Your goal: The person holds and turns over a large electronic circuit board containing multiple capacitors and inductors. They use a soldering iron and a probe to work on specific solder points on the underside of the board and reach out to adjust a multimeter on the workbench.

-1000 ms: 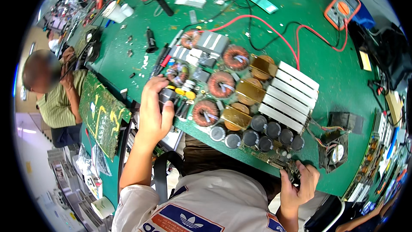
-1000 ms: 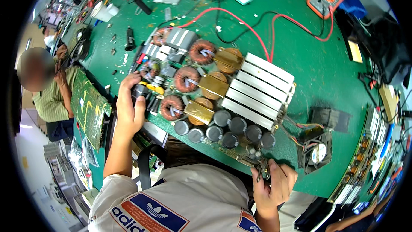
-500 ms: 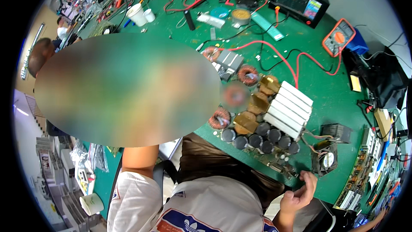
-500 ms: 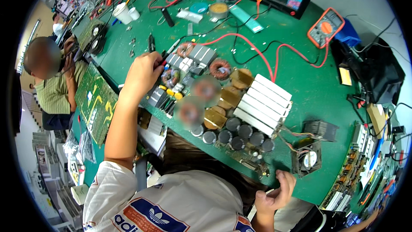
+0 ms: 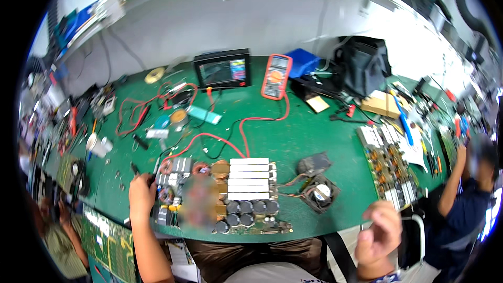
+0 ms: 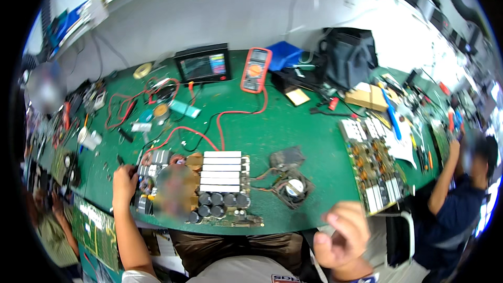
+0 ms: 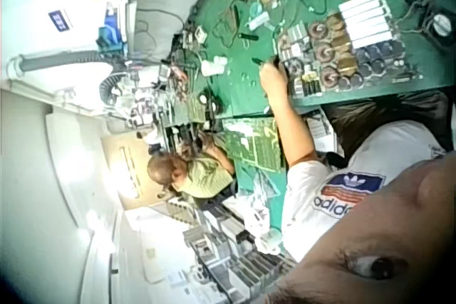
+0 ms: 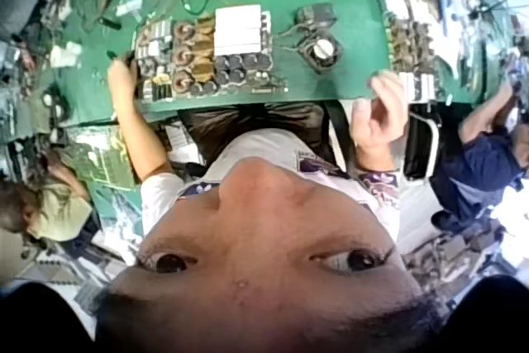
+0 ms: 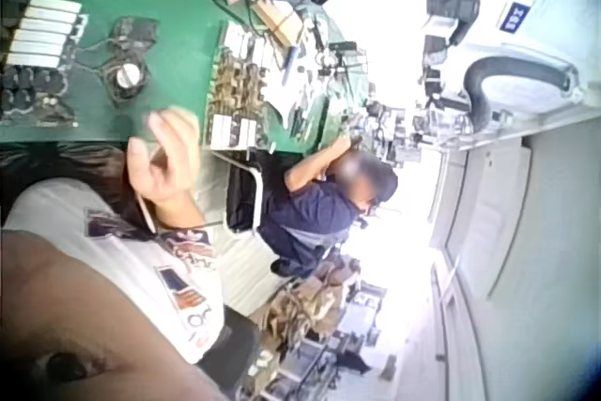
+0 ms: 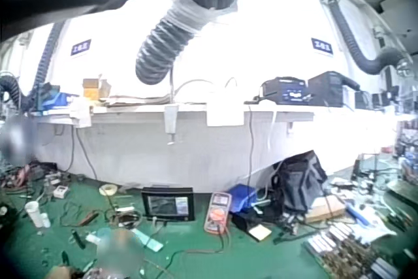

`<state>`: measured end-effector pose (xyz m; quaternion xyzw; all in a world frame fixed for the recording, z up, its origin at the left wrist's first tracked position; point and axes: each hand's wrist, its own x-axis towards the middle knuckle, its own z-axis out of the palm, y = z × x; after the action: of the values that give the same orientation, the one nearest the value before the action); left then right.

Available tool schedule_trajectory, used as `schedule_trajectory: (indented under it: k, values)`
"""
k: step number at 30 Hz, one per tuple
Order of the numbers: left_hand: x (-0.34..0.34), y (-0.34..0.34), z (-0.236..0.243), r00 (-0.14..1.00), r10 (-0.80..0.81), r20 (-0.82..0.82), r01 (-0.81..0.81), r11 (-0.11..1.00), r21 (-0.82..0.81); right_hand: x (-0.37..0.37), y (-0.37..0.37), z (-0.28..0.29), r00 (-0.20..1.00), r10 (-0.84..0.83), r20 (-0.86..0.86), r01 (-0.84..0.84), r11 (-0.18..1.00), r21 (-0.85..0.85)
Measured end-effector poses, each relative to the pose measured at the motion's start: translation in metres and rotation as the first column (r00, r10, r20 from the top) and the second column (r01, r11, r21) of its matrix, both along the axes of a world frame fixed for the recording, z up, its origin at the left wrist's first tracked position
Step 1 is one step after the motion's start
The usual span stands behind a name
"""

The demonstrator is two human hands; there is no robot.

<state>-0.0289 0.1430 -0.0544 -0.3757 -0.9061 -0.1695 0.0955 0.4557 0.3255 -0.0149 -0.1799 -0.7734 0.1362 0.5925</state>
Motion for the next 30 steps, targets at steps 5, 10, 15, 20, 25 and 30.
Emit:
schedule_trajectory:
  k: [5,10,15,20,25,30]
  values:
    - [-0.007,-0.007,-0.004,0.999,-0.013,-0.053,0.012,1.0,-0.008,-0.019,0.07,0.087,0.979,-0.204,0.024,0.184,0.922,0.34]
    - [-0.013,-0.002,-0.009,1.0,-0.001,-0.006,0.001,1.0,0.008,-0.091,0.223,0.186,0.939,-0.34,-0.049,0.307,0.77,0.559]
    - [-0.013,0.003,-0.014,1.0,-0.009,-0.018,0.009,1.0,0.007,-0.132,0.4,0.269,0.757,-0.636,0.15,0.448,0.672,0.59]
    - [-0.011,0.0,-0.014,0.999,0.031,0.007,-0.031,1.0,-0.004,-0.139,0.46,0.279,0.608,-0.703,0.37,0.509,0.702,0.498]
    - [-0.009,0.003,-0.004,0.998,0.046,0.031,-0.045,0.999,-0.029,-0.126,0.488,0.3,0.615,-0.632,0.472,0.386,0.763,0.519]
    - [-0.008,-0.002,-0.005,0.998,0.062,0.018,-0.062,0.998,-0.018,-0.143,0.487,0.301,0.531,-0.599,0.599,0.375,0.8,0.468]
